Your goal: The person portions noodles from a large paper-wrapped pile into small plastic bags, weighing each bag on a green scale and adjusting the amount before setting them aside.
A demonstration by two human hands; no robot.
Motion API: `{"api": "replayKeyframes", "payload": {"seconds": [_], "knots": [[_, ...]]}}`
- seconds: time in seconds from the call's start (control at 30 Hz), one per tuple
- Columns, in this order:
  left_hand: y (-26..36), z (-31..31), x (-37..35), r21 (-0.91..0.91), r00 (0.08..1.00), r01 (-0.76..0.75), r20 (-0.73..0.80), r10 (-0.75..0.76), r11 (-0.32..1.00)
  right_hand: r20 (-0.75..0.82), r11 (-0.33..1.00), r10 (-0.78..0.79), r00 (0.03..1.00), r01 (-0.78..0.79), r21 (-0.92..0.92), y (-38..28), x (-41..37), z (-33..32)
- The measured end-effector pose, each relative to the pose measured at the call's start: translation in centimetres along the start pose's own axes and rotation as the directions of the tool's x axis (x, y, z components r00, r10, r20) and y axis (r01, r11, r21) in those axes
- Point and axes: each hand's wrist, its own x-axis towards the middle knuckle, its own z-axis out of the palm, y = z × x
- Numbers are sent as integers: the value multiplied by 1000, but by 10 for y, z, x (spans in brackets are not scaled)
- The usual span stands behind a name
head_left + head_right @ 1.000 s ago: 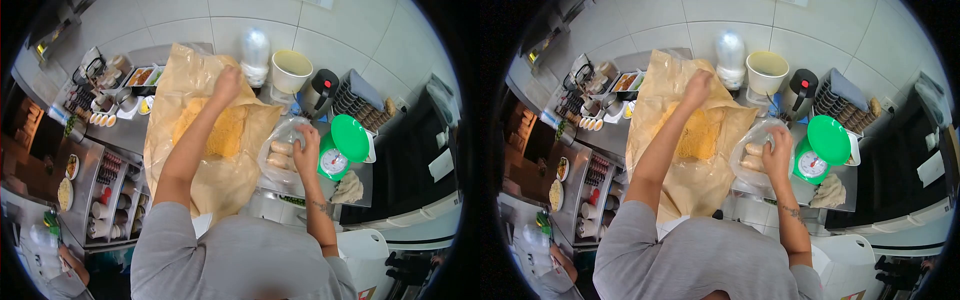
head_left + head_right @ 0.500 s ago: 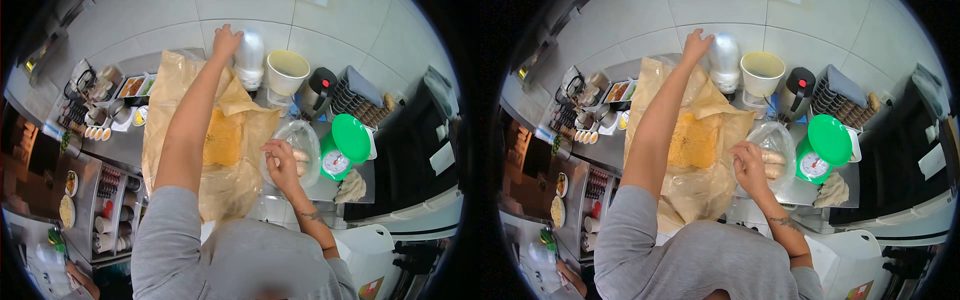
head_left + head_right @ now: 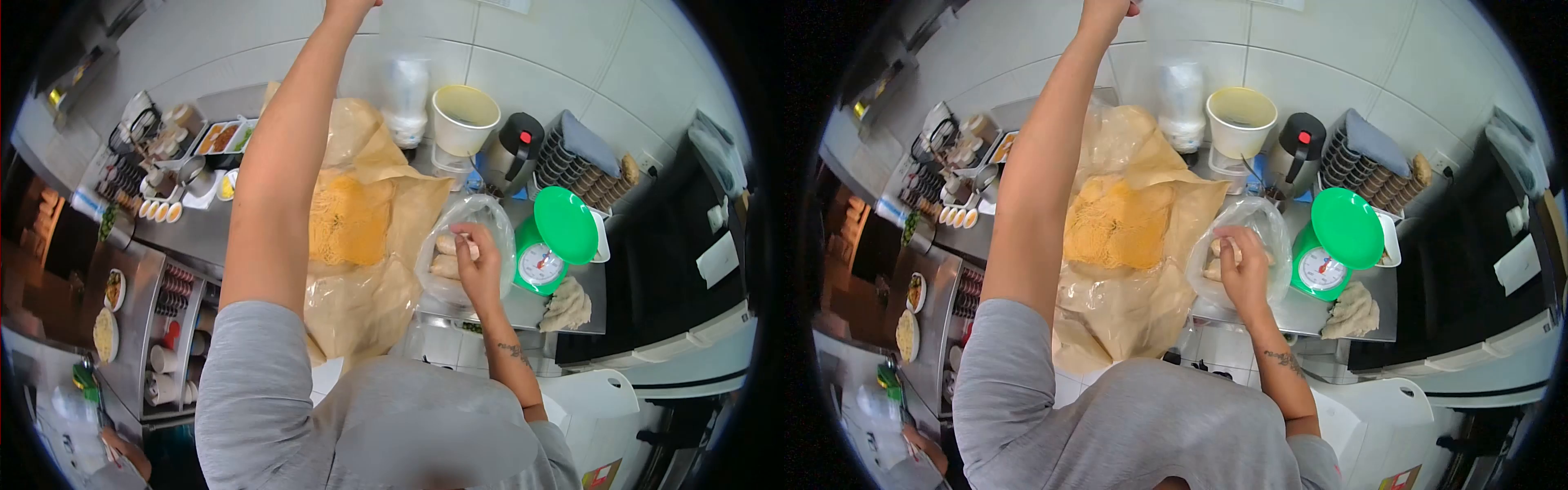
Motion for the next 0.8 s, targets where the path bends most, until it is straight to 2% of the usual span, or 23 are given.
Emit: {"api": "replayKeyframes", "payload": {"seconds": [0.1, 0.23, 0.33, 0.43, 0.47, 0.5, 0.57, 0.6, 0.67, 0.7, 0.73, 0.77, 0.8], "knots": [[48, -31, -32, -7, 993, 95, 68, -94, 995, -98, 994, -103, 990, 99, -43, 1, 22, 4], [61, -70, -82, 23, 958, 246, 144, -247, 969, -345, 973, -232, 909, 219, -78, -53, 71, 2], [70, -90, -132, 64, 892, 423, 147, -428, 904, -183, 913, -396, 900, 407, 24, -60, 86, 16], [57, -119, -172, 156, 764, 567, 267, -587, 809, 103, 899, -356, 929, 310, 308, -55, 78, 33], [51, -130, -192, 314, 891, 352, 176, -418, 882, -13, 910, -321, 947, 312, 274, -61, 73, 43], [52, -139, -213, 480, 969, 134, 121, -216, 867, 21, 928, -315, 949, 303, 219, -62, 70, 45], [91, -150, -261, 369, 952, 58, 260, -163, 928, 75, 951, -297, 952, 289, 107, -59, 62, 54], [103, -147, -290, 372, 933, 98, 288, -215, 923, 97, 952, -273, 957, 254, 172, -56, 55, 62], [95, -132, -340, 458, 949, 99, 222, -222, 883, 156, 943, -220, 963, 169, 285, -49, 34, 79], [79, -132, -356, 495, 962, 127, 150, -229, 859, 270, 920, -108, 957, -7, 392, -46, 22, 85], [63, -133, -372, 527, 969, 160, 77, -234, 834, 391, 863, -13, 920, -187, 468, -45, 11, 90], [45, -137, -384, 509, 952, 252, 21, -304, 823, 513, 777, 60, 856, -363, 515, -45, 5, 92], [30, -142, -396, 486, 926, 344, -36, -375, 803, 641, 578, 120, 758, -579, 576, -47, 2, 90]]}}
